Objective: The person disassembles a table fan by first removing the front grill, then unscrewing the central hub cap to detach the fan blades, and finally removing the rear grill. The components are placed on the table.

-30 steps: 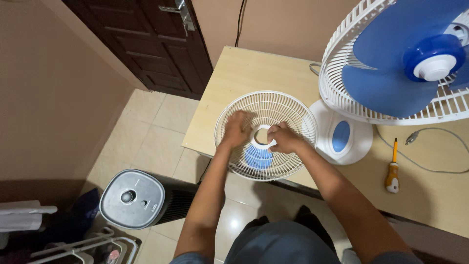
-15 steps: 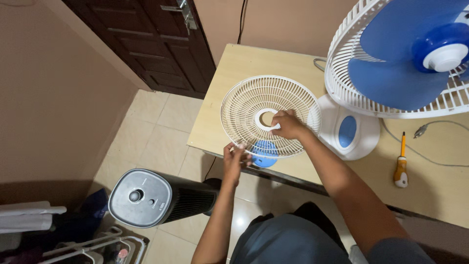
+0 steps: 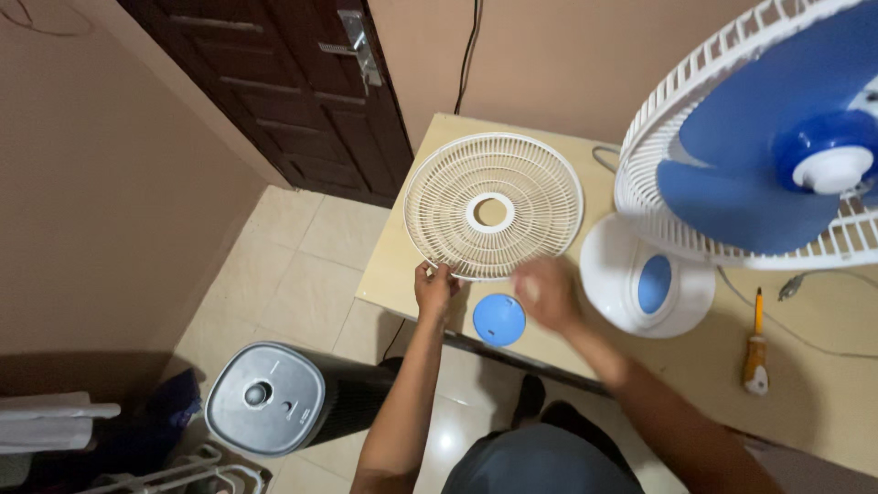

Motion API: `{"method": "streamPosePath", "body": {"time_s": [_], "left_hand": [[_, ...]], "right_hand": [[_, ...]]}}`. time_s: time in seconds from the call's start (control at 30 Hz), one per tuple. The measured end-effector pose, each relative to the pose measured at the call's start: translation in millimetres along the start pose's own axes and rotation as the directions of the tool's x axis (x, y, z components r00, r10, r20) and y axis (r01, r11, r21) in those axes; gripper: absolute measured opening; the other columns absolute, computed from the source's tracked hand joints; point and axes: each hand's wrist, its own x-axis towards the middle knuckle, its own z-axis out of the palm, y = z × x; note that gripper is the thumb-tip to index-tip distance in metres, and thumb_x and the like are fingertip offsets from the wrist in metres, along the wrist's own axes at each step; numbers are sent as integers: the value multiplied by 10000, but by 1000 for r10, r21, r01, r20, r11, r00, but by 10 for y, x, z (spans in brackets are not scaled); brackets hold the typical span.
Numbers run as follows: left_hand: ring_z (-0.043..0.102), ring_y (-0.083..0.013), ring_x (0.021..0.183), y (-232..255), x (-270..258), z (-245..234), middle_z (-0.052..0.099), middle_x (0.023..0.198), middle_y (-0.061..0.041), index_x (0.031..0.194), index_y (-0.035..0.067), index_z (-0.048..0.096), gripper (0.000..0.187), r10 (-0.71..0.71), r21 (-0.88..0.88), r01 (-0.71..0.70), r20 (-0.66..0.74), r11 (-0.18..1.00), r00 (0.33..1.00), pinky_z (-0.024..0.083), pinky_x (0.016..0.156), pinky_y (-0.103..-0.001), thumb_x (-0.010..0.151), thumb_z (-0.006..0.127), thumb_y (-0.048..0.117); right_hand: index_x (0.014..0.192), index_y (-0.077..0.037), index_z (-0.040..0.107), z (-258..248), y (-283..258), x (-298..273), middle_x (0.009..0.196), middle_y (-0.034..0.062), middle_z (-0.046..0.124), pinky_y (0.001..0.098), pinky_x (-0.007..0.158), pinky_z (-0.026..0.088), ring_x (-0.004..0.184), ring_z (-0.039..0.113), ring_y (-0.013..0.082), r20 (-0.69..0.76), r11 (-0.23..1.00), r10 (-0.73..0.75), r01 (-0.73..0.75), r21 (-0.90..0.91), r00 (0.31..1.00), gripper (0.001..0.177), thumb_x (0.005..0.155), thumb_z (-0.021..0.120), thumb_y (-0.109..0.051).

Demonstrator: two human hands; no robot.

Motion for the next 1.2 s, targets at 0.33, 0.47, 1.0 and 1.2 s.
{"method": "streamPosePath", "body": {"time_s": [0.33, 0.47, 1.0, 1.2], "left_hand": [[704, -200, 737, 23, 953, 449, 698, 1035, -158, 1325, 6, 421, 444, 54, 3, -54, -38, 999, 998, 597, 612, -328, 961, 642, 134], [690, -197, 719, -8, 1088, 565, 678, 1041, -161, 1340, 8, 435, 462, -8, 15, 9, -58, 1000, 998, 591, 605, -328, 944, 654, 102], [714, -124, 980, 473, -359, 47, 741, 1138, -25, 1338, 66, 622, 445, -285, 136, 251, 410, 959, 867, 588, 857, -286, 986, 558, 329], [594, -97, 828, 420, -654, -122, 703, 949, 4, 1231, 39, 731, 290, -102, 157, 32, 462, 987, 881, 512, 760, -259, 982, 714, 187]], "right_hand": [[1429, -84, 583, 67, -481, -329, 1512, 220, 422, 565, 1086, 244, 1400, 295, 461, 640, 955, -86, 247, -167, 764, 873, 667, 867, -404], [1291, -115, 648, 254, -280, -465, 1426, 165, 516, 543, 1134, 290, 1385, 357, 397, 482, 925, -191, 321, -204, 855, 610, 747, 824, -330], [1495, -64, 420, 546, 375, -141, 1435, 105, 593, 443, 1090, 446, 1305, 570, 256, 697, -373, 350, -589, 717, 626, 625, 995, 521, -426], [1487, -42, 438, 569, 88, -103, 1454, 119, 580, 445, 1103, 457, 1313, 575, 246, 710, -282, 325, -653, 703, 624, 635, 1007, 537, -445]]}}
